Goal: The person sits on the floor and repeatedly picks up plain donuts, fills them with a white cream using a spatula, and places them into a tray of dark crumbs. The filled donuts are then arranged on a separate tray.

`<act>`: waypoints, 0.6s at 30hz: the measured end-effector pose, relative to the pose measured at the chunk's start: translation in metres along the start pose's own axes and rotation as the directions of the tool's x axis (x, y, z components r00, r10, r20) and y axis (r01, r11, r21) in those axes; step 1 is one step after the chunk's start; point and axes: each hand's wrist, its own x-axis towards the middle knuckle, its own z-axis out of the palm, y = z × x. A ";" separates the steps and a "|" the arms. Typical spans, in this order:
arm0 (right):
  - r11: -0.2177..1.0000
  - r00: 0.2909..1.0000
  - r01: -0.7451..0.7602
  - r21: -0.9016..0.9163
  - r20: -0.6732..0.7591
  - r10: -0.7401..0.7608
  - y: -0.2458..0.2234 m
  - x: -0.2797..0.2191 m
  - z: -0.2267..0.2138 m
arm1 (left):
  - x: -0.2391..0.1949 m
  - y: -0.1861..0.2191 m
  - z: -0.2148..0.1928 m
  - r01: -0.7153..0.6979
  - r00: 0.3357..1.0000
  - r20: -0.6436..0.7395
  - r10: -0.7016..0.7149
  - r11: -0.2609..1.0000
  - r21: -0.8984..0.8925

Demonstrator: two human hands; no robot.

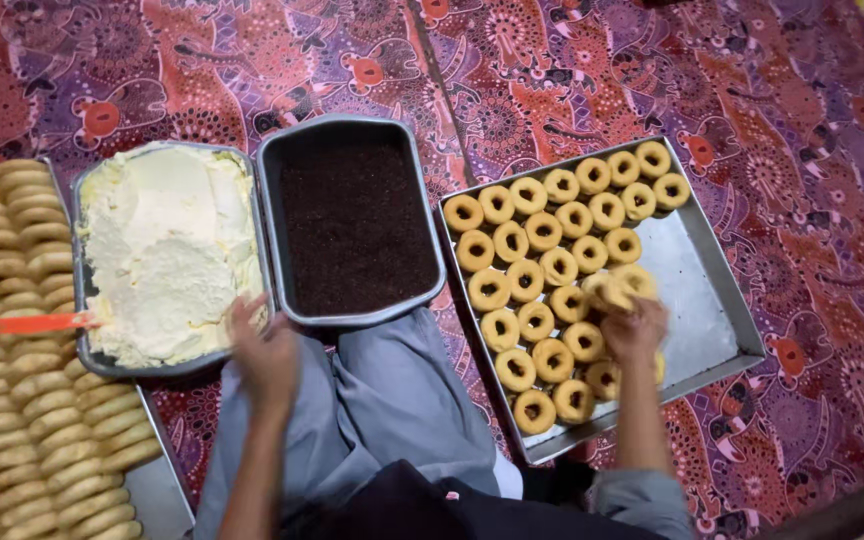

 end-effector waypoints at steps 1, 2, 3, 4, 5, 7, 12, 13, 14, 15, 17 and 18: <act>0.991 0.984 0.058 -0.120 -0.158 -0.077 -0.027 0.007 -0.026 | -0.009 -0.030 -0.021 -0.375 0.879 -0.264 0.397 0.918 0.129; 0.988 0.987 0.093 -0.120 -0.116 -0.108 -0.042 0.014 -0.042 | -0.020 -0.061 -0.051 -0.276 0.744 -0.313 0.591 0.698 0.661; 0.951 0.941 0.137 -0.279 -0.262 -0.213 -0.059 0.015 -0.059 | -0.025 -0.091 -0.071 -0.286 0.775 -0.548 0.315 0.948 0.140; 0.920 0.940 0.162 -0.358 -0.228 -0.254 -0.063 0.016 -0.067 | -0.037 -0.118 -0.100 0.041 0.718 -0.563 0.409 0.782 0.622; 0.879 0.937 0.187 -0.438 -0.190 -0.294 -0.070 0.018 -0.072 | -0.048 -0.142 -0.117 0.290 0.686 -0.672 0.277 0.744 0.603; 0.798 0.985 -0.009 -0.603 -0.142 -0.096 -0.078 0.021 -0.070 | -0.055 -0.180 -0.131 0.569 0.620 -0.780 -0.083 0.732 0.374; 0.639 0.952 -0.281 -0.716 -0.122 0.282 -0.076 0.018 -0.049 | -0.015 -0.210 -0.120 0.692 0.632 -0.659 -0.408 0.680 0.243; 0.552 0.947 -0.308 -0.775 -0.194 0.256 -0.078 0.018 -0.040 | -0.006 -0.209 -0.117 0.717 0.611 -0.663 -0.433 0.657 0.232; 0.458 0.940 -0.336 -0.823 -0.261 0.221 -0.078 0.016 -0.032 | 0.000 -0.207 -0.116 0.749 0.568 -0.702 -0.430 0.623 0.225; 0.385 0.981 -0.124 -0.915 -0.171 -0.090 -0.072 0.012 -0.023 | 0.004 -0.206 -0.122 0.729 0.543 -0.766 -0.343 0.646 0.227; 0.051 0.773 0.220 -0.974 0.142 -0.618 -0.058 0.005 -0.006 | 0.006 -0.205 -0.129 0.689 0.465 -0.870 -0.164 0.684 0.239; -0.018 0.706 0.331 -0.943 0.260 -0.659 -0.048 0.002 0.004 | 0.002 -0.206 -0.134 0.708 0.428 -0.864 -0.267 0.692 0.137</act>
